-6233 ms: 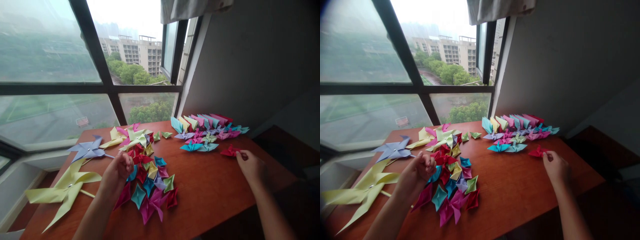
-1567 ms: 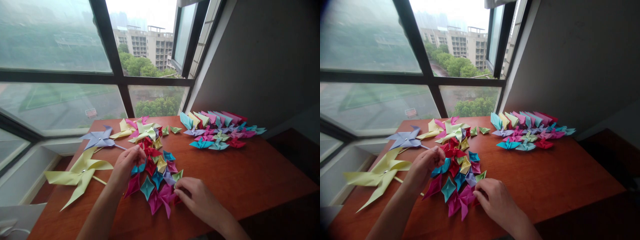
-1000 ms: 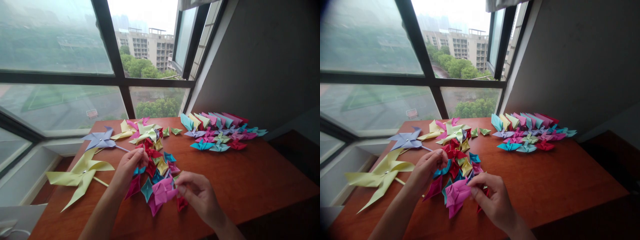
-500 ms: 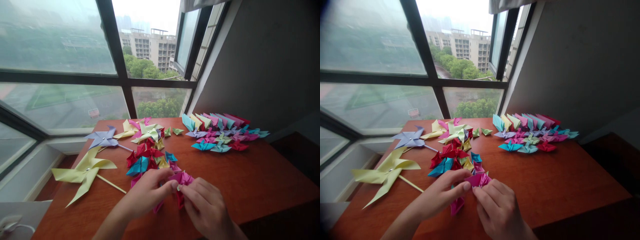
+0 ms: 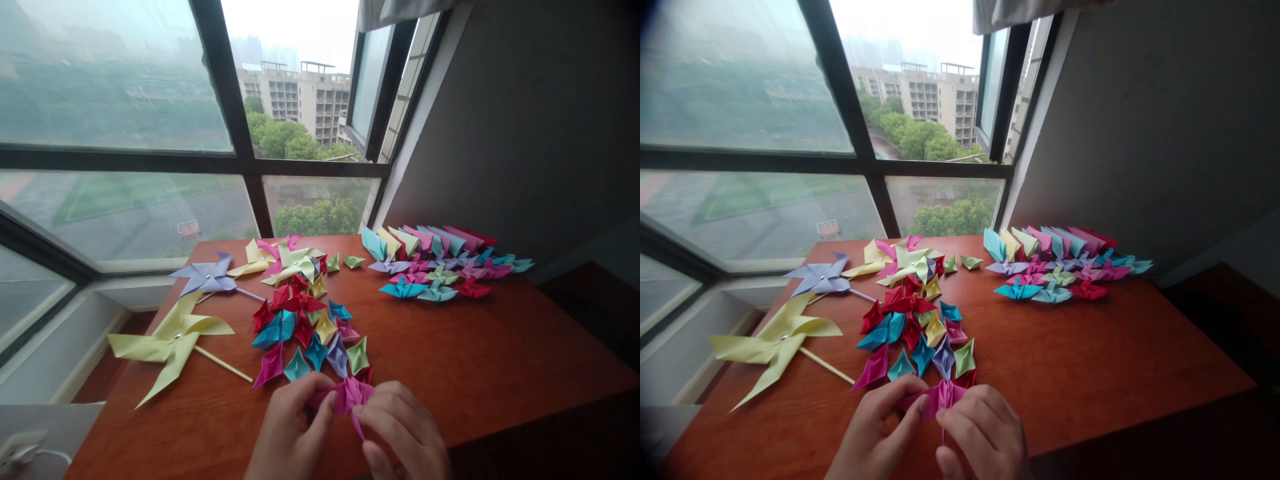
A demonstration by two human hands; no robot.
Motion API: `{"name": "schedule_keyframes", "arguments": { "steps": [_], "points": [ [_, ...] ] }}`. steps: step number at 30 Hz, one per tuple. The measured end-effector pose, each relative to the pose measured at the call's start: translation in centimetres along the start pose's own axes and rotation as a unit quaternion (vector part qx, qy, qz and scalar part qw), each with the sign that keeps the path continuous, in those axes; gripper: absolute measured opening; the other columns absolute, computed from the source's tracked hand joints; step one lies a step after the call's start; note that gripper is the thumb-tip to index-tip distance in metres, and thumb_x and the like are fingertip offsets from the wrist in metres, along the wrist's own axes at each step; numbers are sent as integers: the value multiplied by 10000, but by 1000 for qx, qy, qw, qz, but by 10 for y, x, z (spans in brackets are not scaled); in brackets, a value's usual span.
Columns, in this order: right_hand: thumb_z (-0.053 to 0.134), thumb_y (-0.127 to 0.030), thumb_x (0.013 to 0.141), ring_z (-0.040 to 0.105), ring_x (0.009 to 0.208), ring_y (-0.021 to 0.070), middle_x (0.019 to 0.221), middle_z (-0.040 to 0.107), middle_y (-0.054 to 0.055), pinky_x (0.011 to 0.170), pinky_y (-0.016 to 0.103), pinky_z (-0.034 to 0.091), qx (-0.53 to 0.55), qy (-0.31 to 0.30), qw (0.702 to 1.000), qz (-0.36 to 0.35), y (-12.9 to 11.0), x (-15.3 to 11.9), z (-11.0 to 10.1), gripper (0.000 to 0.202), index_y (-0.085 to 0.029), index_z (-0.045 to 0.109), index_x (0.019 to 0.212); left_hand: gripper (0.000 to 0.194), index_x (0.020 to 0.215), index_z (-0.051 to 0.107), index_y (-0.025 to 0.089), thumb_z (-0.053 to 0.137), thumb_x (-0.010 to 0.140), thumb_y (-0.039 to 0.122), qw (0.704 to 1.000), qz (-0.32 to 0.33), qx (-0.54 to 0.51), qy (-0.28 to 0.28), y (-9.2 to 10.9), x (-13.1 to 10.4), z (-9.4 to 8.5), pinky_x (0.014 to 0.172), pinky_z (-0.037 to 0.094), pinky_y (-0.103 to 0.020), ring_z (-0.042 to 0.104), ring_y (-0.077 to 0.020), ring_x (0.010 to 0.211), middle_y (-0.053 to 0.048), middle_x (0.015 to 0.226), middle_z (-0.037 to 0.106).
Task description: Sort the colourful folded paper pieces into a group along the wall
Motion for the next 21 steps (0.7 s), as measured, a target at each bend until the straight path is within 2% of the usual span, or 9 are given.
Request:
{"name": "schedule_keyframes", "arguments": {
  "steps": [3,7,12,14,16,21],
  "points": [
    [522,-213,984,648,816,179,844,686,73,757,286,536,-23,30,997,64,8,-11,-8,151,-166,661,1020,209,815,692,183,581,945,304,999,-6,-26,17,-6,-8,3,622,456,-201,617,-160,656,-28,727,698],
    [446,-388,1029,647,929,202,948,679,86,819,306,530,14,26,990,138,17,-30,-5,297,-207,679,1065,176,800,684,183,623,920,296,997,-15,-44,58,-13,-19,6,596,457,-192,596,-152,620,-19,686,670],
    [589,-275,952,659,1013,196,1065,683,69,880,262,523,19,48,963,263,28,-53,5,141,-246,716,1004,136,824,688,193,617,922,257,997,20,-27,72,-10,-27,6,598,470,-184,609,-145,613,-9,691,674],
    [631,-263,920,681,984,190,1057,703,62,868,237,533,34,57,953,296,31,-58,7,143,-246,717,1033,119,846,681,196,604,928,237,997,43,-9,58,-7,-29,7,599,478,-182,619,-141,607,-8,697,680],
    [655,-269,899,705,894,179,981,726,52,799,208,552,71,41,946,313,32,-60,10,148,-237,716,1031,118,856,676,201,589,934,220,997,63,11,49,-5,-32,9,598,480,-180,622,-137,606,-9,703,683],
    [634,-271,909,694,690,147,764,704,22,646,169,550,138,20,932,335,30,-56,9,105,-213,701,853,129,830,657,211,568,922,195,992,95,61,61,-6,-42,14,562,452,-179,581,-129,573,-2,675,650]
  ]
}}
Point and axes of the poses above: each hand's wrist, its own x-axis towards the middle knuckle, its own z-axis out of the palm, y = z × x, the point moved 6 cm from there along x, towards the middle knuckle
